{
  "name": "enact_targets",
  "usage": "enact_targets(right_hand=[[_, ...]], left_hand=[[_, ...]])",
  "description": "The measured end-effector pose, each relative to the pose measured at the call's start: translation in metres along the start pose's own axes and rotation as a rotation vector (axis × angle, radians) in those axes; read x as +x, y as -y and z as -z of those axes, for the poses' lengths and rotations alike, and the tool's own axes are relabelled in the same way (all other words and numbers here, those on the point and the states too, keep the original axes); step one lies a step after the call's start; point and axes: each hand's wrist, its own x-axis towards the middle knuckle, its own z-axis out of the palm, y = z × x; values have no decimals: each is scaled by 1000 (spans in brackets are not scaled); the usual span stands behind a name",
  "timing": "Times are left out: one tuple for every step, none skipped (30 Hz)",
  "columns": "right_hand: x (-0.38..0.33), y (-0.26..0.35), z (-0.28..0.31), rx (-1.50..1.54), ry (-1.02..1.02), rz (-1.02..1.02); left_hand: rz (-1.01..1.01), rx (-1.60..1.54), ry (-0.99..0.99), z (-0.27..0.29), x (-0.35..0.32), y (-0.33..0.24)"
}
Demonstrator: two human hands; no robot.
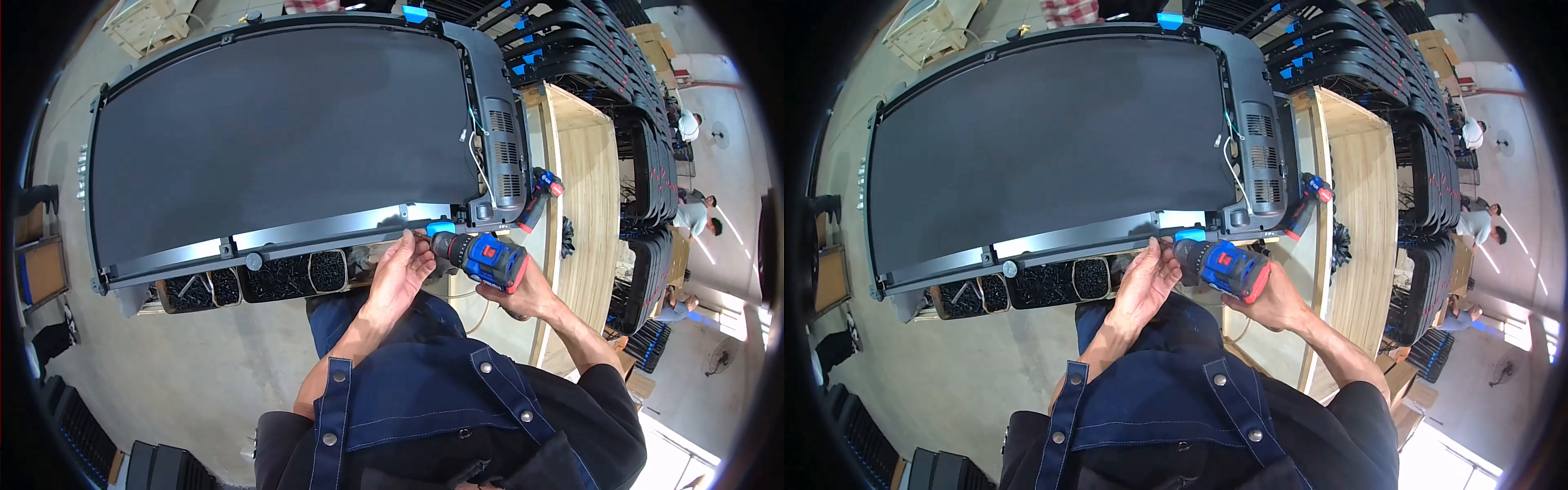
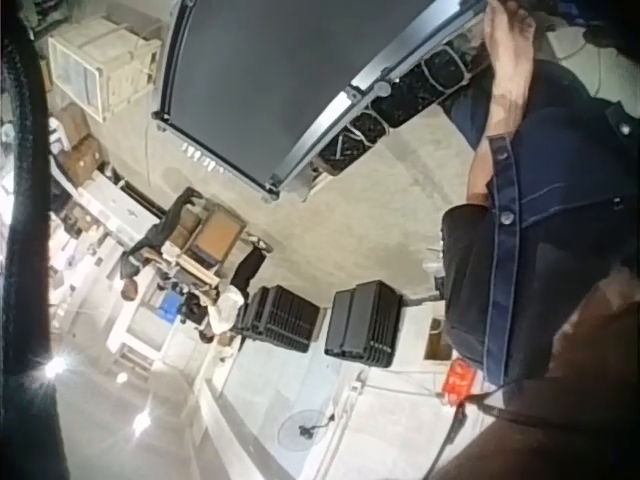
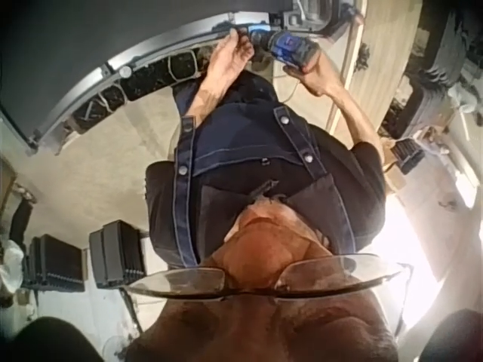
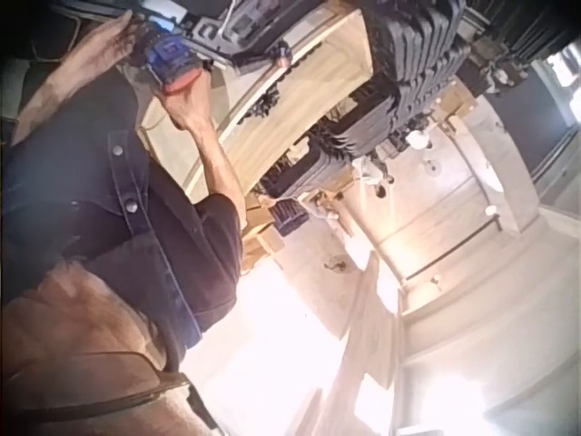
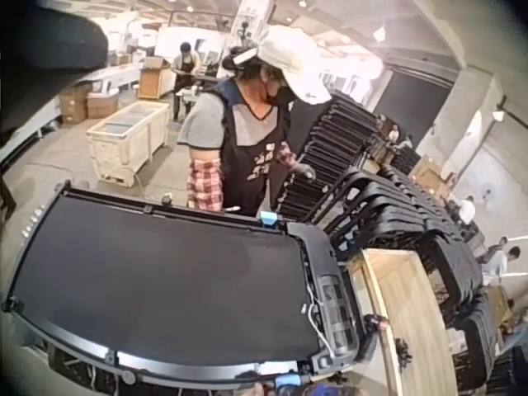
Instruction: Assembling components of a treadmill, including attaching panels and wiring using power tools.
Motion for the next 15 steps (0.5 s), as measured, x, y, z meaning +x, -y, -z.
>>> enact_targets(right_hand=[[4, 3, 3, -11, 7, -5], [8, 8, 8, -22, 73, -58], [12, 12, 13, -34, 141, -110], [15, 15, 18, -36, 165, -128], [17, 21, 18, -49, 173, -132], [20, 28, 17, -95, 141, -92], [22, 33, 16, -141, 109, -50], [22, 33, 14, -138, 109, -101], [26, 38, 14, -152, 115, -102], [30, 42, 14, -160, 107, -66], [34, 47, 14, -168, 100, -29], [37, 49, 13, -207, 84, -33], [40, 46, 13, -217, 90, -35], [45, 40, 16, -270, 138, -84], [51, 37, 18, -320, 184, -133]], left_hand=[[57, -90, 14, 2, 2, 0], [57, -105, 16, 5, 4, 0], [56, -119, 21, 5, 5, 0], [56, -134, 26, 6, 5, -1], [54, -150, 27, 6, 7, -2], [48, -126, 29, 2, 8, -5], [41, -103, 31, 0, 8, -7], [40, -117, 32, 0, 8, -6], [49, -119, 39, -2, 8, -4], [58, -121, 45, -2, 7, -3], [54, -134, 48, -2, 5, -2], [80, -42, 51, -2, 0, -1], [105, 50, 54, -3, -2, -1], [119, 76, 67, -3, -2, -3], [118, 68, 69, -4, -3, -4]])
